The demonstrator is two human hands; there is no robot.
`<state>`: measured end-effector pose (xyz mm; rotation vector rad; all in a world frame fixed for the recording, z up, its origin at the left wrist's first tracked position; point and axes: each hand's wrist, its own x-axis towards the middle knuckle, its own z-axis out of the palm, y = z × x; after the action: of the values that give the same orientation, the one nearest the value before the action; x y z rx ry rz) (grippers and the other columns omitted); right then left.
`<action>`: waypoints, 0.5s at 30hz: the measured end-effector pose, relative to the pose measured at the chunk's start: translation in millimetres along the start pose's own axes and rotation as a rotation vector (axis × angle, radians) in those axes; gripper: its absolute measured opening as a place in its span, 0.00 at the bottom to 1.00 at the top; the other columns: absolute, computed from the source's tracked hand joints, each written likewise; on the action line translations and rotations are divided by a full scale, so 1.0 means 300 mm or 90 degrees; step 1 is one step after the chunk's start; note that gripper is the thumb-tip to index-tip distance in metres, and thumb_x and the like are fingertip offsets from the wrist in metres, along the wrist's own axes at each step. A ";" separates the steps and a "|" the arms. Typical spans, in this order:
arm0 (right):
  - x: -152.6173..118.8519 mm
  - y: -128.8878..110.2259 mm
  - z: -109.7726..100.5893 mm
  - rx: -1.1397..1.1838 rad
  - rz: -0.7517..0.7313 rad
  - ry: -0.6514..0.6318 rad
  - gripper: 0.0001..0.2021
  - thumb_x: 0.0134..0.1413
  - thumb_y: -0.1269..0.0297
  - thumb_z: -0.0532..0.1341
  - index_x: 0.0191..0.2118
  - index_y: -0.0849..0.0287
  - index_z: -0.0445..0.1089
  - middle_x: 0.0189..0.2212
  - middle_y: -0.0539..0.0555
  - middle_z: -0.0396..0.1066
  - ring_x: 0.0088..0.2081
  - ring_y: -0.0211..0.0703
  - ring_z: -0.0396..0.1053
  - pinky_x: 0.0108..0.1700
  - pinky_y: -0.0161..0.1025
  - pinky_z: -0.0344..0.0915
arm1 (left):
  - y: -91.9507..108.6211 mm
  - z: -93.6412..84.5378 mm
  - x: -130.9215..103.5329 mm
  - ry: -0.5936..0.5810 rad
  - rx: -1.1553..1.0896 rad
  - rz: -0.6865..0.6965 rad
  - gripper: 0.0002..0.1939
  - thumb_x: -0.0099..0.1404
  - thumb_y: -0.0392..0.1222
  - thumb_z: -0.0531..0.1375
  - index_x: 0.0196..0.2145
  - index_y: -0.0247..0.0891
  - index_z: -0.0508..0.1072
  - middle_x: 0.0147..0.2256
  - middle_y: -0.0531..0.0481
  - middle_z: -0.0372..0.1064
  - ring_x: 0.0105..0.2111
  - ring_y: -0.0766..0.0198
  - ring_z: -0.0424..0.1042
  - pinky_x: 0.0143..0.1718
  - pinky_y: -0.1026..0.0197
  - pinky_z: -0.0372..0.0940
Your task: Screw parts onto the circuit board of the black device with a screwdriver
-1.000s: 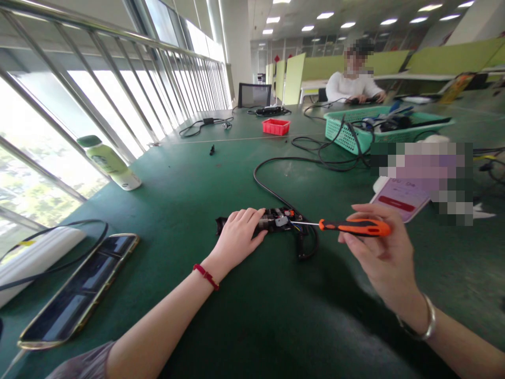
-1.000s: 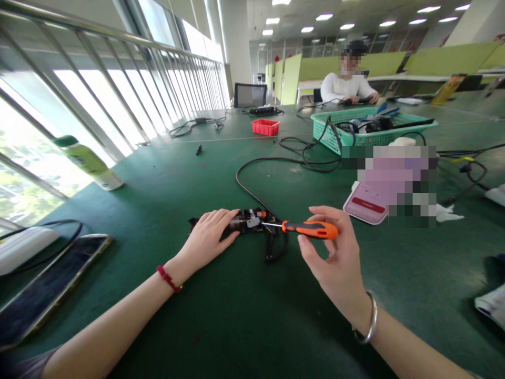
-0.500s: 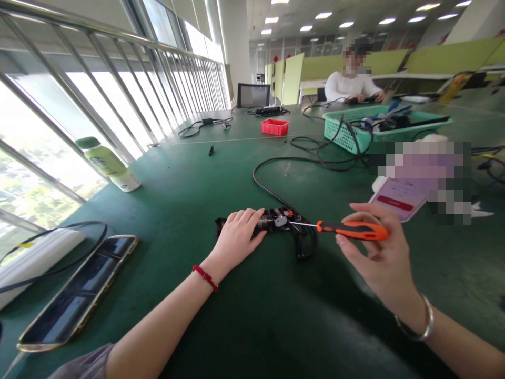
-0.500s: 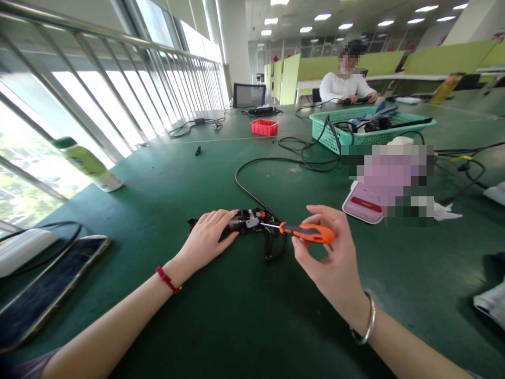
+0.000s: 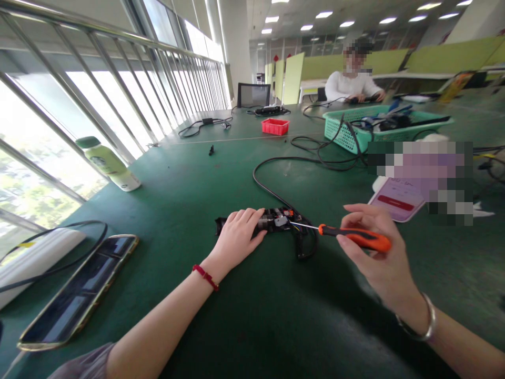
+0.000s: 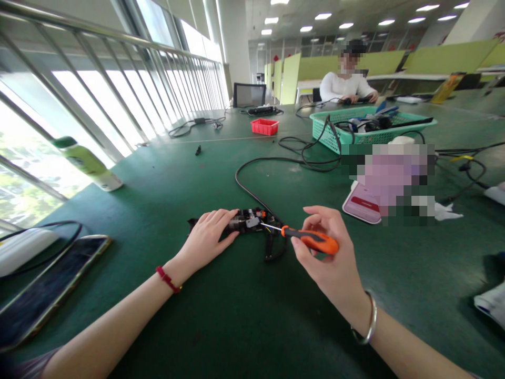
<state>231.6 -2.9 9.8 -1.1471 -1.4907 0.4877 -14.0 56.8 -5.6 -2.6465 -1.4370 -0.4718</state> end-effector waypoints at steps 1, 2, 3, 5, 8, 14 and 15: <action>0.001 -0.003 -0.001 -0.008 0.012 -0.020 0.17 0.47 0.68 0.62 0.45 0.54 0.61 0.27 0.47 0.62 0.25 0.36 0.64 0.24 0.34 0.63 | 0.000 0.001 0.000 0.000 0.001 0.000 0.21 0.64 0.42 0.53 0.53 0.34 0.60 0.46 0.43 0.65 0.45 0.55 0.65 0.48 0.51 0.60; 0.002 -0.006 -0.002 -0.023 0.026 -0.037 0.14 0.49 0.67 0.61 0.43 0.54 0.62 0.24 0.46 0.61 0.22 0.35 0.61 0.22 0.33 0.61 | -0.001 0.001 0.000 0.001 0.001 0.000 0.21 0.64 0.42 0.53 0.53 0.34 0.60 0.46 0.44 0.65 0.45 0.55 0.65 0.48 0.51 0.60; 0.002 -0.010 -0.004 -0.040 0.037 -0.046 0.12 0.50 0.66 0.61 0.41 0.54 0.63 0.21 0.45 0.60 0.19 0.34 0.59 0.20 0.33 0.59 | -0.001 0.001 0.000 0.002 0.002 0.001 0.21 0.64 0.42 0.53 0.53 0.34 0.60 0.46 0.44 0.65 0.45 0.55 0.65 0.48 0.51 0.60; 0.000 -0.017 -0.007 -0.073 0.051 -0.052 0.07 0.51 0.64 0.60 0.37 0.55 0.65 0.20 0.45 0.62 0.17 0.32 0.58 0.18 0.32 0.56 | -0.001 0.000 0.000 0.003 0.004 0.001 0.20 0.64 0.43 0.53 0.53 0.35 0.60 0.45 0.44 0.66 0.45 0.55 0.65 0.48 0.51 0.60; -0.006 -0.017 -0.007 -0.086 0.040 -0.045 0.05 0.50 0.64 0.61 0.35 0.55 0.66 0.24 0.47 0.65 0.18 0.32 0.60 0.20 0.32 0.60 | 0.001 -0.003 0.001 0.000 0.005 0.000 0.21 0.64 0.43 0.53 0.53 0.34 0.60 0.45 0.44 0.66 0.45 0.55 0.65 0.48 0.52 0.60; -0.002 0.002 -0.001 -0.027 -0.055 0.014 0.19 0.46 0.71 0.62 0.46 0.54 0.61 0.35 0.51 0.62 0.32 0.39 0.67 0.32 0.37 0.68 | 0.001 0.002 0.000 0.001 0.006 0.000 0.20 0.64 0.42 0.53 0.53 0.34 0.60 0.46 0.44 0.66 0.45 0.55 0.65 0.48 0.51 0.60; -0.001 0.001 -0.001 -0.024 -0.052 0.001 0.19 0.47 0.71 0.61 0.46 0.54 0.61 0.33 0.50 0.62 0.30 0.39 0.66 0.31 0.37 0.67 | 0.000 0.003 -0.001 0.003 0.004 0.001 0.20 0.64 0.42 0.53 0.53 0.34 0.60 0.46 0.44 0.66 0.45 0.55 0.65 0.48 0.51 0.60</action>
<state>232.0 -3.1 9.4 -1.1103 -1.5447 0.4039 -13.9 56.9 -6.6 -2.6390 -1.4336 -0.4719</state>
